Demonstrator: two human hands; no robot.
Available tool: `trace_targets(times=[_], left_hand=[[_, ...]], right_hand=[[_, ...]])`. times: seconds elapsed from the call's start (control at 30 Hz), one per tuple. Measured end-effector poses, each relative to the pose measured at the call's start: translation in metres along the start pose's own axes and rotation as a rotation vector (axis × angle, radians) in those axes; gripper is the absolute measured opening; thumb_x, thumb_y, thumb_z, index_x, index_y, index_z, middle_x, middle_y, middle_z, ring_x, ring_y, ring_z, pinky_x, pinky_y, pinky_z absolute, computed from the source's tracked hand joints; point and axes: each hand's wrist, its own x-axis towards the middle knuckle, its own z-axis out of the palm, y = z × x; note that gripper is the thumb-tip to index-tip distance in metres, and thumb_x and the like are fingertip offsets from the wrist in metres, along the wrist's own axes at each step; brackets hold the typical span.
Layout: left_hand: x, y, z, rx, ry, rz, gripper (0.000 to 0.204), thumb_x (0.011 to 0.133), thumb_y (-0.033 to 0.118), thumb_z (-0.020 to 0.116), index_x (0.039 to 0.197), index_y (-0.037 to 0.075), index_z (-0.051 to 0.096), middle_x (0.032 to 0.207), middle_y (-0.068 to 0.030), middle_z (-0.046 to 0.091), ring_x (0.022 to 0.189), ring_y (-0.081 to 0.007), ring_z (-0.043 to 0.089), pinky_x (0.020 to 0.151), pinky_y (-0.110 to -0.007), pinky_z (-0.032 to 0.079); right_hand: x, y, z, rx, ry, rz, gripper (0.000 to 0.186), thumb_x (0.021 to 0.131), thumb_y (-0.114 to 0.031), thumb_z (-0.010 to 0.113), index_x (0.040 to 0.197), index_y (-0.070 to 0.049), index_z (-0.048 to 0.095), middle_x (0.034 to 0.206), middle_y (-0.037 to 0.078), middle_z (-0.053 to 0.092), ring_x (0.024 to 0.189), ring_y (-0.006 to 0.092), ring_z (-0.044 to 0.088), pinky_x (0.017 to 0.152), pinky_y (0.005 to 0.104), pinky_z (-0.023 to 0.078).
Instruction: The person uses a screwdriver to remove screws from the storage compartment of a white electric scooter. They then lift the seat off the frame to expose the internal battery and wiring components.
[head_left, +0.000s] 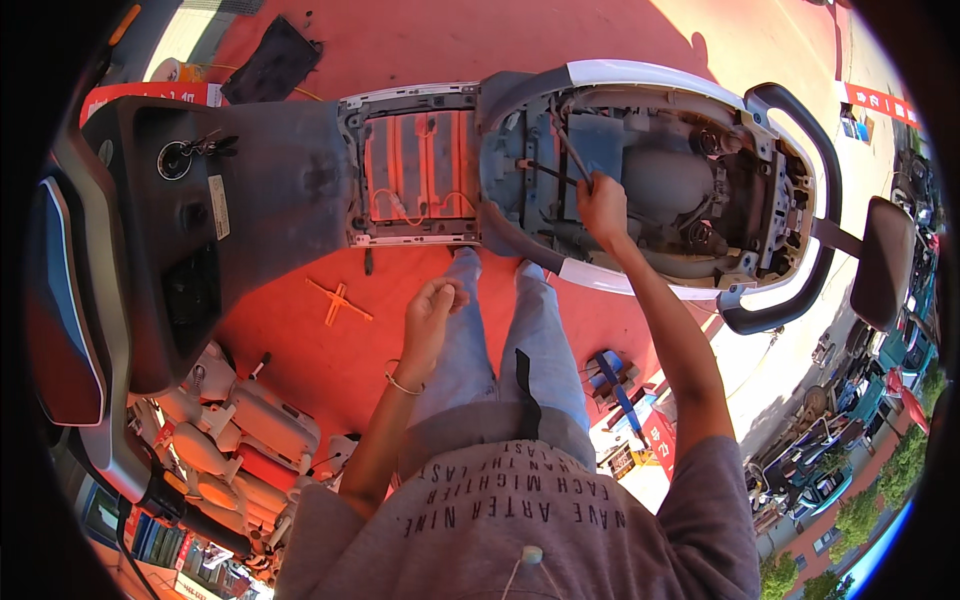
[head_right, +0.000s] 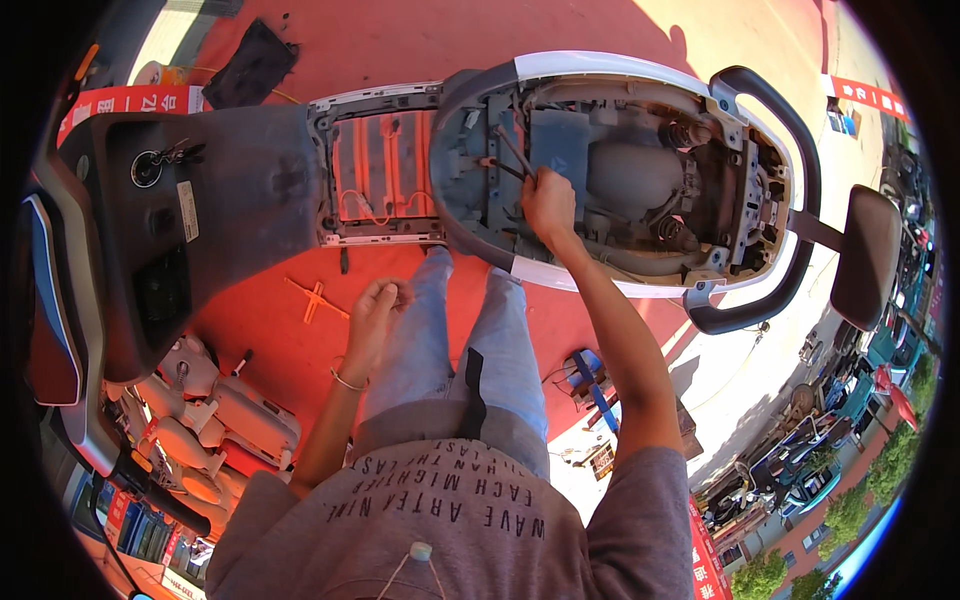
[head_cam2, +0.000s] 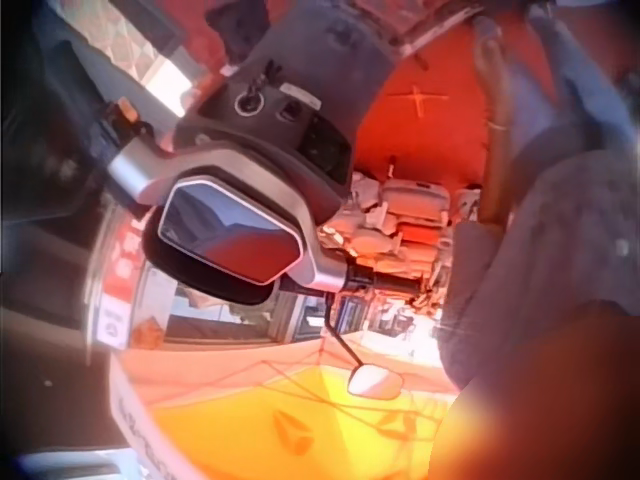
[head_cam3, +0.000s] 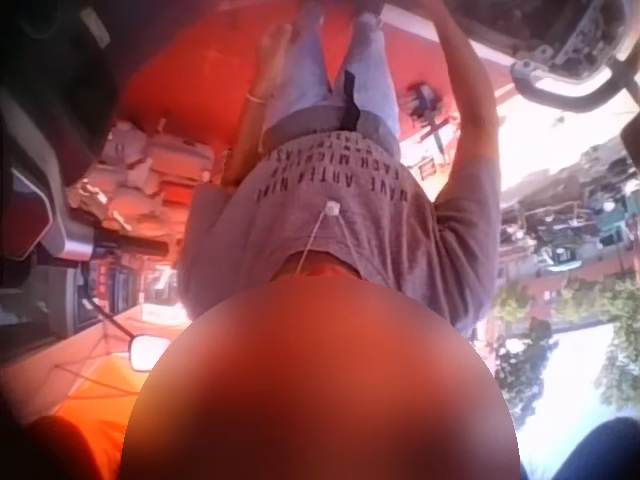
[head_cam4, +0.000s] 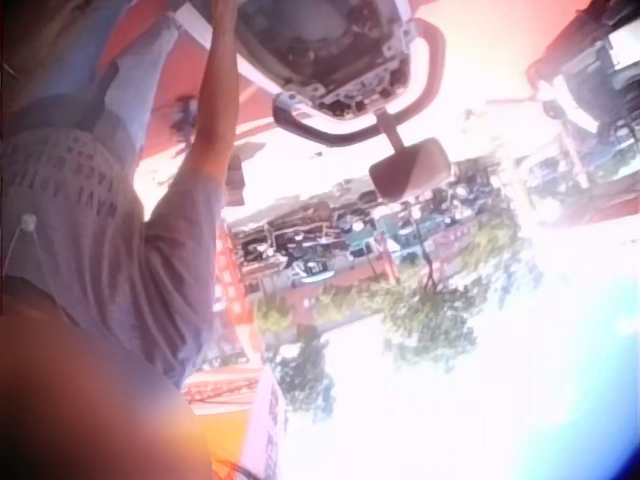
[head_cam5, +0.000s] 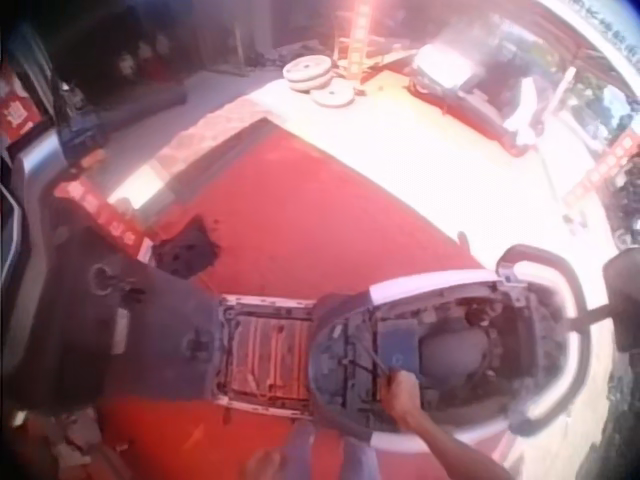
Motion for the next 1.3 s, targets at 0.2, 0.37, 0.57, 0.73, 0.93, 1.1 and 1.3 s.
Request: trace_targets(times=[0.2, 0.37, 0.57, 0.73, 0.93, 1.1, 1.3], left_hand=[[0.015, 0.013, -0.009, 0.029, -0.054, -0.005, 0.020, 0.092, 0.016, 0.045, 0.098, 0.000, 0.054, 0.087, -0.0055, 0.059, 0.080, -0.0115, 0.056, 0.073, -0.024, 0.044], [0.022, 0.026, -0.010, 0.043, -0.091, -0.022, 0.019, 0.092, 0.015, 0.045, 0.098, 0.000, 0.054, 0.088, -0.0052, 0.059, 0.081, -0.0115, 0.056, 0.074, -0.024, 0.044], [0.035, 0.033, -0.009, 0.061, -0.114, 0.012, 0.017, 0.091, 0.013, 0.045, 0.099, 0.001, 0.053, 0.086, -0.0053, 0.058, 0.083, -0.0129, 0.056, 0.077, -0.026, 0.044], [0.079, 0.091, 0.061, 0.928, -0.175, 1.001, 0.022, 0.080, 0.005, 0.054, 0.102, -0.001, 0.052, 0.098, -0.0107, 0.056, 0.101, -0.0255, 0.052, 0.089, -0.038, 0.040], [0.191, 0.119, 0.109, 1.725, -0.875, 1.051, 0.030, 0.083, 0.027, 0.054, 0.097, 0.000, 0.055, 0.087, -0.0139, 0.059, 0.086, -0.0298, 0.058, 0.077, -0.040, 0.045], [0.179, 0.091, 0.098, 1.502, -0.880, 0.676, 0.029, 0.087, 0.030, 0.048, 0.090, 0.001, 0.052, 0.069, -0.0178, 0.059, 0.071, -0.0356, 0.059, 0.059, -0.045, 0.045], [0.126, 0.023, 0.103, 1.008, -0.447, 0.377, 0.019, 0.090, 0.018, 0.043, 0.087, -0.001, 0.043, 0.063, -0.0224, 0.053, 0.065, -0.0408, 0.054, 0.057, -0.049, 0.040]], right_hand=[[0.013, 0.001, 0.006, 0.065, 0.051, 0.043, 0.023, 0.078, -0.017, 0.053, 0.067, 0.004, 0.056, 0.068, 0.027, 0.056, 0.069, 0.0435, 0.055, 0.063, 0.0468, 0.045], [0.030, 0.003, 0.006, 0.272, 0.057, 0.296, 0.024, 0.076, -0.014, 0.055, 0.060, 0.004, 0.053, 0.055, 0.021, 0.052, 0.054, 0.0366, 0.057, 0.053, 0.0408, 0.043], [0.025, -0.027, 0.016, 0.534, -0.025, 0.513, 0.023, 0.079, -0.014, 0.057, 0.066, 0.004, 0.051, 0.053, 0.011, 0.050, 0.048, 0.0246, 0.053, 0.051, 0.0381, 0.044], [0.010, -0.048, 0.034, -0.025, -0.087, 0.021, 0.017, 0.078, -0.012, 0.054, 0.083, 0.004, 0.052, 0.071, 0.025, 0.059, 0.069, 0.0435, 0.057, 0.062, 0.0453, 0.047], [0.002, -0.037, 0.035, -0.017, -0.079, -0.149, 0.017, 0.074, -0.013, 0.056, 0.082, 0.000, 0.051, 0.072, 0.022, 0.059, 0.069, 0.0415, 0.056, 0.060, 0.0478, 0.045], [0.015, -0.020, -0.001, -0.371, -0.125, -0.462, 0.016, 0.068, -0.014, 0.063, 0.074, -0.005, 0.050, 0.070, 0.013, 0.058, 0.066, 0.0331, 0.058, 0.057, 0.0415, 0.046], [0.016, -0.006, -0.053, -0.482, 0.177, -0.592, 0.055, 0.061, -0.013, 0.071, 0.111, -0.006, 0.051, 0.102, 0.012, 0.052, 0.100, 0.0286, 0.046, 0.086, 0.0379, 0.037]])
